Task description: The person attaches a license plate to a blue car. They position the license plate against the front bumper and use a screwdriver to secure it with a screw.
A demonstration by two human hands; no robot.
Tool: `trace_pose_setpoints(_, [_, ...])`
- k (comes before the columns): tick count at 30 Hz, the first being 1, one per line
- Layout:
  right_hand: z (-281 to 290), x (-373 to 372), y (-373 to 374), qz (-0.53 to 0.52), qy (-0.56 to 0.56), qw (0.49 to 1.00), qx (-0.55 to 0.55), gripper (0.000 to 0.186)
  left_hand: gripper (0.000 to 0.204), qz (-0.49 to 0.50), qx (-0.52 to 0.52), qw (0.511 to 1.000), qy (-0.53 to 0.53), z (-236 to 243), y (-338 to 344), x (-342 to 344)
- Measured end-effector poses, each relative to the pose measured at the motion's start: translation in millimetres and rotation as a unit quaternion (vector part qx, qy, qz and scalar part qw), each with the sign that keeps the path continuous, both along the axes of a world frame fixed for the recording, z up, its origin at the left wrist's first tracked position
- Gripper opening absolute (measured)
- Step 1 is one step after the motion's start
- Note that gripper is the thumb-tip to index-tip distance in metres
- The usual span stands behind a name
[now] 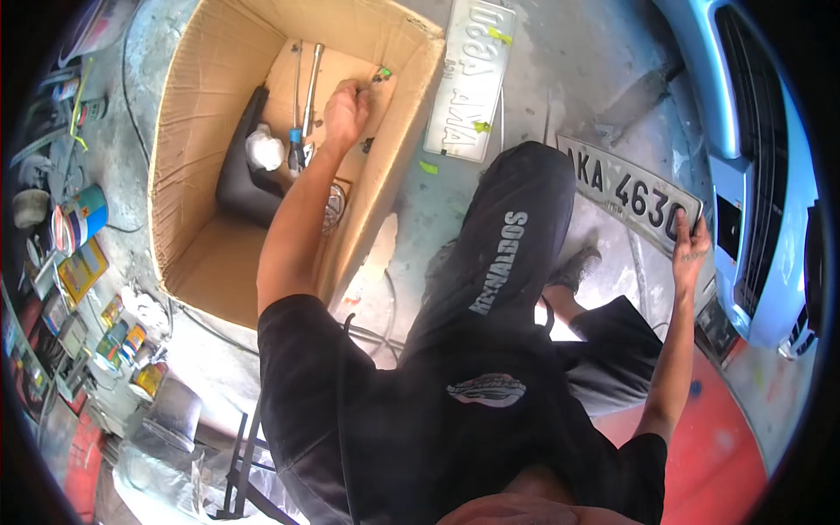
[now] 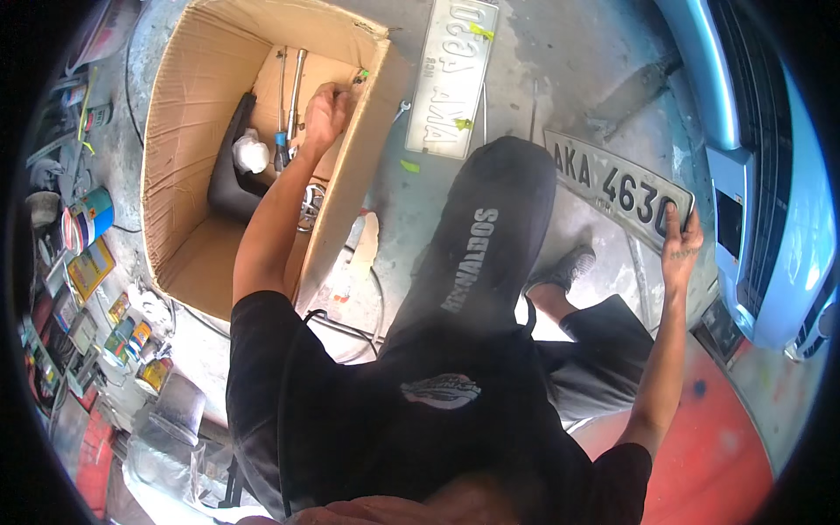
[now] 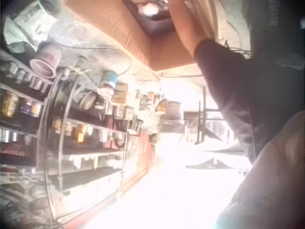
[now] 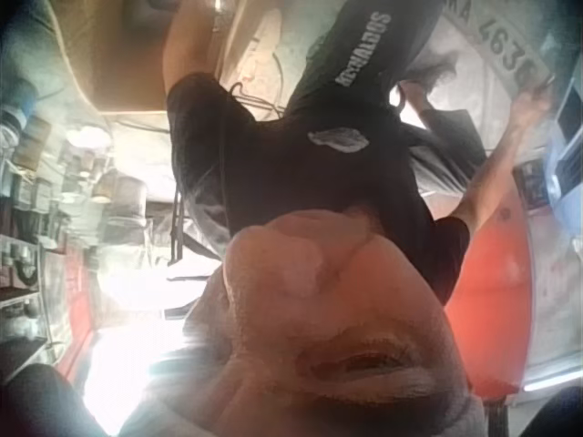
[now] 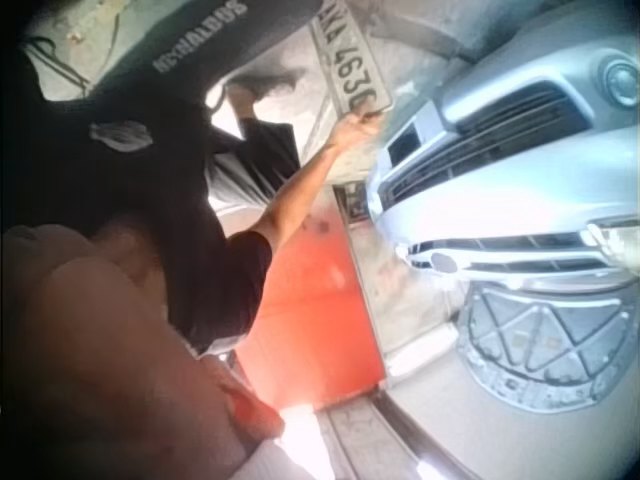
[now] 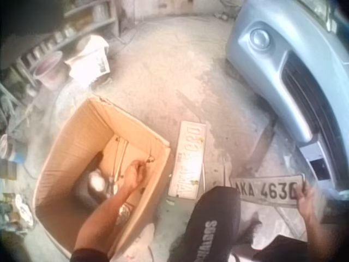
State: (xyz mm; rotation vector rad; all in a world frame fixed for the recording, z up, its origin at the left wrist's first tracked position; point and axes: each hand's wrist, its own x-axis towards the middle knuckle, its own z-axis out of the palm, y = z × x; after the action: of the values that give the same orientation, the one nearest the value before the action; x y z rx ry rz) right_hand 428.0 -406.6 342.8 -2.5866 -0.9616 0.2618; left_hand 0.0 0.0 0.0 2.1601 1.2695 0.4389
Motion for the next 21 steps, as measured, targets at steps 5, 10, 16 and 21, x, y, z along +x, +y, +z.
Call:
trace_pose_setpoints(5, [-5.2, -7.6, 2.5, -0.011, 0.028, 0.999, 0.022, 0.040, 0.016, 0.083, -0.146, 0.955, -0.243, 2.9, 2.5, -12.2])
trace_pose_setpoints(10, [-10.5, -6.1, -26.8, -0.064, 0.025, 0.997, 0.032, 0.039, 0.021, 0.120, -0.362, 0.884, -0.269, 80.4, -0.4, -3.0])
trace_pose_setpoints(16, [-4.4, -12.9, -46.1, -0.106, -0.004, 0.989, 0.107, 0.037, 0.017, 0.137, -0.387, 0.826, -0.387, 169.8, 13.4, -22.8])
trace_pose_setpoints(21, [-26.5, -9.7, -88.9, -0.166, 0.012, 0.982, 0.092, 0.036, 0.019, 0.108, -0.228, 0.861, -0.441, 225.6, 20.5, -24.3])
